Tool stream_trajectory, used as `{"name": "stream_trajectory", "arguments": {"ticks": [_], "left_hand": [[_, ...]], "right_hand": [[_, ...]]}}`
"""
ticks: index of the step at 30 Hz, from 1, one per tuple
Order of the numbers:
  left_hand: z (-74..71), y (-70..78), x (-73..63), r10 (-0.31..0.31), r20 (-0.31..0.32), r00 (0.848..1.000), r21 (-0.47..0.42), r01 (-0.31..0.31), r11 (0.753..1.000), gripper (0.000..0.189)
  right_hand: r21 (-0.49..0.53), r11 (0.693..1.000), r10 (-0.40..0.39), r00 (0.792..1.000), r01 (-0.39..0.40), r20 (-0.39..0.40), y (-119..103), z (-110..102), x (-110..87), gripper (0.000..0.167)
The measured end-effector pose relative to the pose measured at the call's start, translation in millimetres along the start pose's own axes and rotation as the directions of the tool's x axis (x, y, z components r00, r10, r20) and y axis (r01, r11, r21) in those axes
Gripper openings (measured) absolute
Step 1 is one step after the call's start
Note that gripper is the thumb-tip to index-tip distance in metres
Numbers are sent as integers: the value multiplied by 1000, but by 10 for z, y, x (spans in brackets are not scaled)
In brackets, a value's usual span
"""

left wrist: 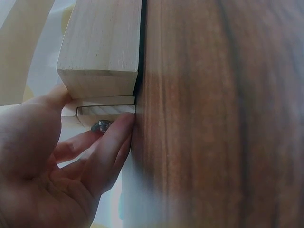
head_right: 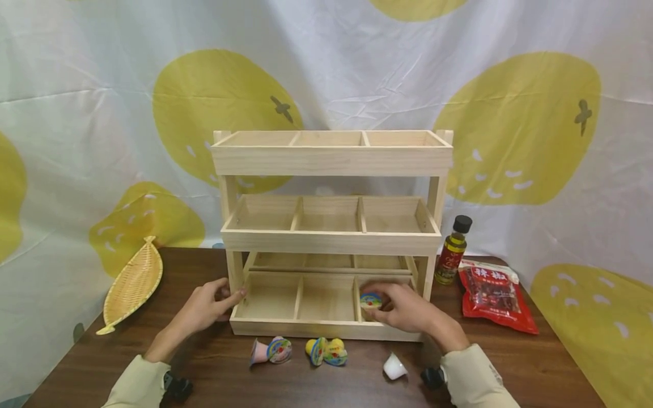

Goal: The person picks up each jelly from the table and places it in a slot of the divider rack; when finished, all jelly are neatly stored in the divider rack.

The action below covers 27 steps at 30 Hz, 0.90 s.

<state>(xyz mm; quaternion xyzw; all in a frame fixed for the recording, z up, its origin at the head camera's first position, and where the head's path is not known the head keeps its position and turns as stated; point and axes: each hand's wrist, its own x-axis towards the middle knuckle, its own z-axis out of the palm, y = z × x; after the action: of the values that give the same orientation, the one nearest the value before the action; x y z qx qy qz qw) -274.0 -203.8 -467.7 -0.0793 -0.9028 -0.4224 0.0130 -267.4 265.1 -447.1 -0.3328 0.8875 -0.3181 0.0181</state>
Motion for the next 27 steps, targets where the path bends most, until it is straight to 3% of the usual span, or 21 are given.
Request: {"name": "stream_trajectory", "arguments": {"ticks": [7,12,20,24,27], "left_hand": [[-4,-12,-6,7,1,1000,-2,-7,1000,37],[2,-13,0,21,2,1000,19,-21,1000,38],[0,-14,8,23,-1,1000,28,-23,999,37],[1,-16,8,23,-6,1000,38,-23,999,36],[3,-18,8,28,-9,1000,55,-27,998,35]], "right_hand": [[-5,1000,29,1000,-29,2,-49,-43,-33,59],[-13,998,56,997,-57,-61,-69,-58,-149,61],[-114,993,-28,965,-2,-261,-65,-80,-424,39],[-108,993,-81,954,52,-289,-106,-92,-553,20],[-69,996,-82,953,64,-290,-142,-101,-644,19]]}}
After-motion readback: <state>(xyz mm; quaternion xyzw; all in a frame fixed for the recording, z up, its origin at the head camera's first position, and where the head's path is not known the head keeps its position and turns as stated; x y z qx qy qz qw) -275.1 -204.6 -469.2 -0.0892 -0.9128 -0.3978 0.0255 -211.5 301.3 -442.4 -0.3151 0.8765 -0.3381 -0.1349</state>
